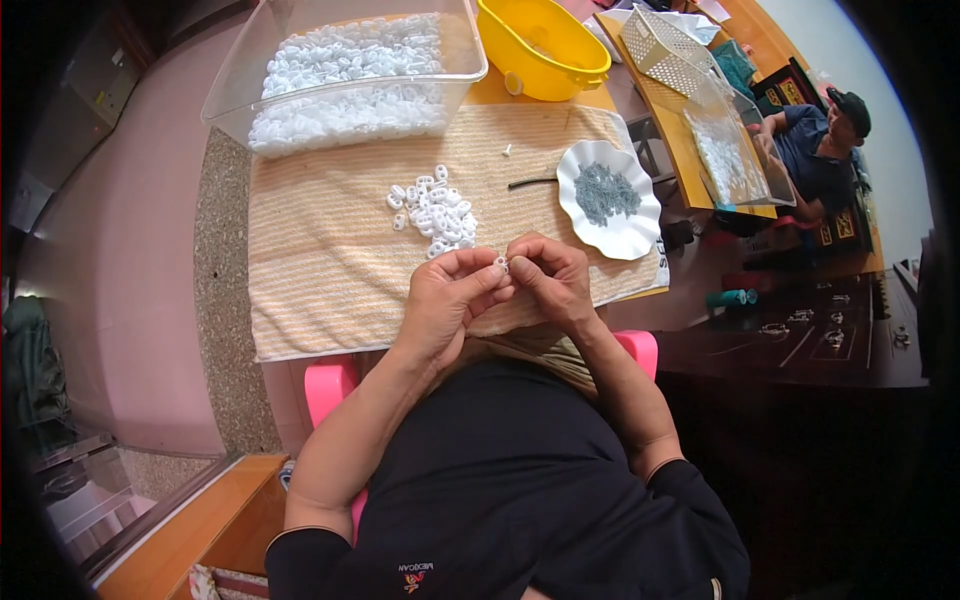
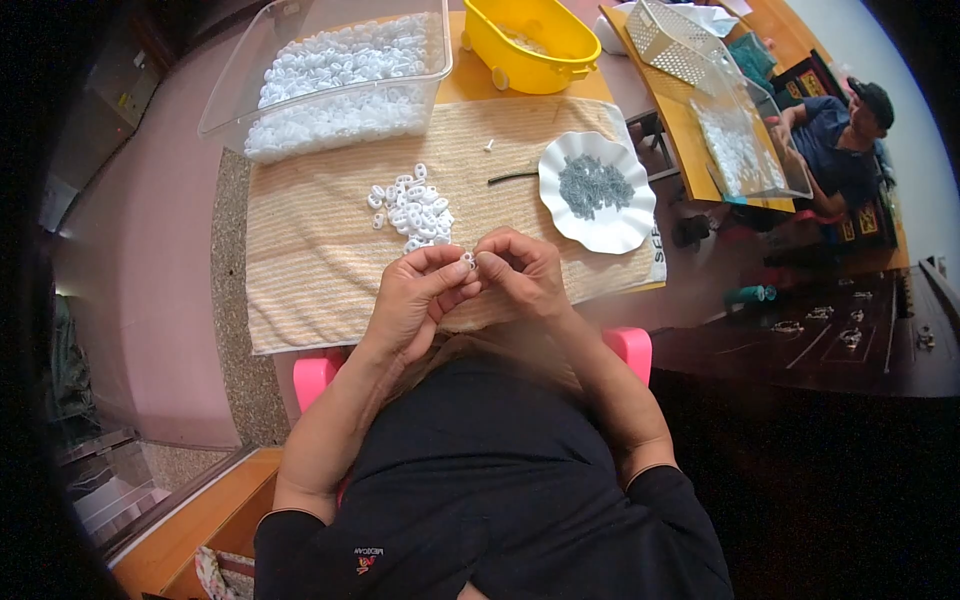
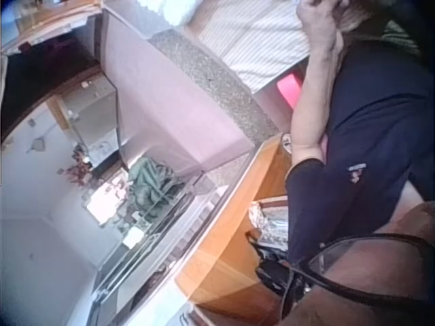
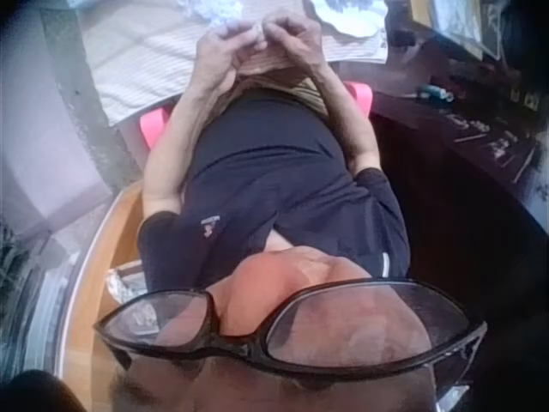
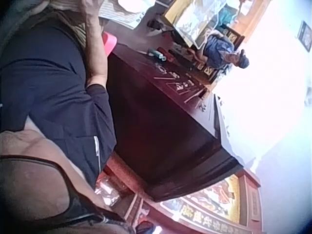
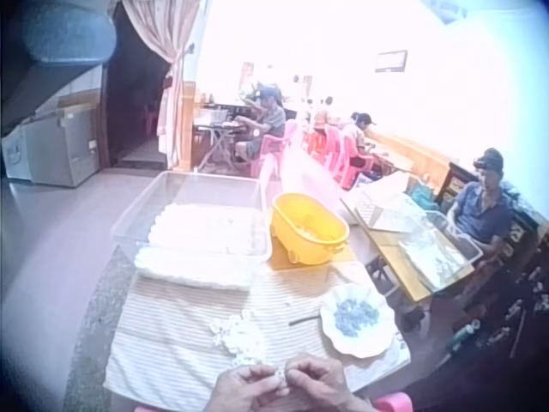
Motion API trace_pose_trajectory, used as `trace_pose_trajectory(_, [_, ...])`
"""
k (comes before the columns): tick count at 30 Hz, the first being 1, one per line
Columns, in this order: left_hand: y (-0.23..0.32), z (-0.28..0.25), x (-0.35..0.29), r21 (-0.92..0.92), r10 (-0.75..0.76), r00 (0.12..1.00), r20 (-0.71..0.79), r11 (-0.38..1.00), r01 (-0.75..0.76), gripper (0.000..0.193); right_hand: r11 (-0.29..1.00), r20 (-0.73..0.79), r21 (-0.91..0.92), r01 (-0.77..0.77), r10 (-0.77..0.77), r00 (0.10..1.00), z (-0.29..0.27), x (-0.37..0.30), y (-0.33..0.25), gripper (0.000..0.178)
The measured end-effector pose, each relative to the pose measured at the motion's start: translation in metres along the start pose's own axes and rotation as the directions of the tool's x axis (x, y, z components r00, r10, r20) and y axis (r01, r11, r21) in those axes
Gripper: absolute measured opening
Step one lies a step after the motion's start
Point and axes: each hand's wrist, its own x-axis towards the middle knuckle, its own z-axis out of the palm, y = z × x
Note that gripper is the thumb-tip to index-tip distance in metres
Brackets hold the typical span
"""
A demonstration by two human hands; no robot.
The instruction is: Manually inserting metal pins into small white plastic rings for assembly.
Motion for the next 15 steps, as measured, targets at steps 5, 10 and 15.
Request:
trace_pose_trajectory(5, [-0.002, -0.001, -0.001, 0.013, 0.011, 1.0, -0.016, 1.0, -0.01, 0.015, 0.998, -0.009, -0.062, 0.016, -0.016, 1.0, 0.004, -0.002, -0.006, 0.008])
trace_pose_trajectory(10, [-0.002, 0.0, -0.001, 0.021, 0.022, 0.999, -0.031, 1.0, -0.021, 0.015, 0.994, -0.018, -0.103, -0.029, 0.027, 0.999, 0.009, -0.003, -0.015, 0.009])
trace_pose_trajectory(15, [-0.003, 0.0, -0.002, 0.057, 0.036, 0.999, -0.036, 0.998, -0.034, 0.015, 0.989, -0.021, -0.149, -0.017, 0.014, 1.0, 0.008, -0.003, -0.013, 0.01])
